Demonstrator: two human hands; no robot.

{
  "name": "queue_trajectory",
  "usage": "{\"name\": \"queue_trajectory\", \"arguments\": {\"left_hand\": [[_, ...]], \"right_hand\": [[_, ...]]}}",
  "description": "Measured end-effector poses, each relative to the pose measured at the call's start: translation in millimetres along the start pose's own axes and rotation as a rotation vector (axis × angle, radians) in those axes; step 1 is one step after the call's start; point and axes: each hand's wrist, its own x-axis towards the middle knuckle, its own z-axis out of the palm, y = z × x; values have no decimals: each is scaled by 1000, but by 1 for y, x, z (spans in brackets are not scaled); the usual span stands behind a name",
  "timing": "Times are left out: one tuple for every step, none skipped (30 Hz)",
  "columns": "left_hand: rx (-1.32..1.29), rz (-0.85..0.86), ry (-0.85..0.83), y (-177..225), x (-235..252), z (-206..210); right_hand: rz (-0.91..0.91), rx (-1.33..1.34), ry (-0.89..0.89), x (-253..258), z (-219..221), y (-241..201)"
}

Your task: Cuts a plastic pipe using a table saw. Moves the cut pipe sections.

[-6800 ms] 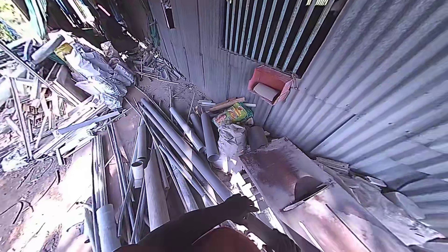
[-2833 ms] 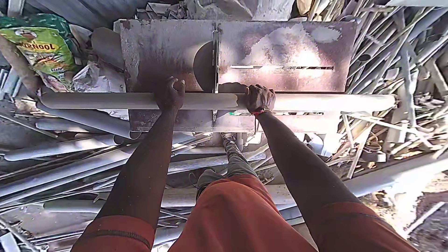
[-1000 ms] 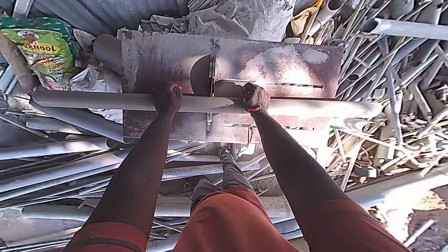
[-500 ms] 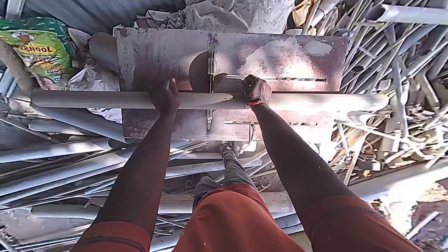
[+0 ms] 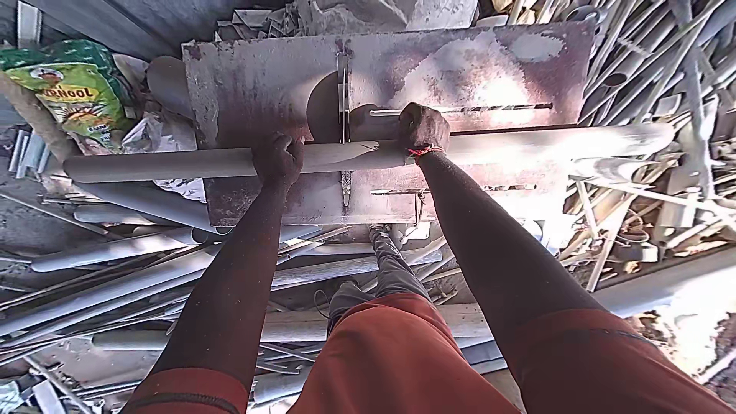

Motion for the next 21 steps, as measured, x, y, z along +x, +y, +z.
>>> {"name": "queue_trajectory", "arguments": {"left_hand": [[1, -11, -25, 1, 2, -1], [1, -27, -56, 2, 2, -3], [3, -44, -81, 3, 4, -5], [5, -61, -107, 4, 6, -7], [12, -76, -132, 5, 7, -9], [13, -83, -147, 6, 7, -10], [16, -87, -157, 7, 8, -11], [20, -93, -171, 8, 9, -13], [22, -102, -184, 9, 11, -14], [24, -110, -195, 10, 12, -14], [30, -117, -207, 10, 12, -14], [34, -123, -221, 10, 13, -15], [39, -132, -243, 10, 14, -16], [44, -135, -258, 11, 15, -17], [50, -132, -266, 12, 17, -18], [59, -132, -271, 13, 18, -18], [63, -138, -276, 14, 18, -17], [64, -148, -267, 15, 19, -16], [65, -166, -255, 17, 19, -16], [66, -185, -234, 18, 19, -15], [63, -200, -206, 19, 19, -13]], "right_hand": [[4, -3, -3, 0, -1, 0], [8, -3, -5, 0, -1, -1], [8, -6, -4, 2, -1, -1], [8, -6, -2, 2, -1, -2], [9, -8, -2, 3, -1, -2], [8, -11, -6, 3, -2, -2], [5, -13, -11, 4, -2, -2], [3, -17, -10, 5, -2, -2], [2, -14, -8, 5, -2, -2], [4, -12, -6, 6, -3, -3], [5, -8, -6, 6, -3, -3], [5, -6, -7, 7, -2, -3], [6, -2, -8, 8, -2, -3], [7, 0, -10, 8, -2, -2], [5, 2, -13, 8, -2, -2], [4, 4, -18, 9, -3, -2], [6, 5, -21, 9, -3, -2], [9, -1, -23, 9, -3, -2], [11, -9, -21, 11, -2, -2], [10, -11, -14, 12, 0, -2], [8, -7, -6, 12, 0, -2]]}}
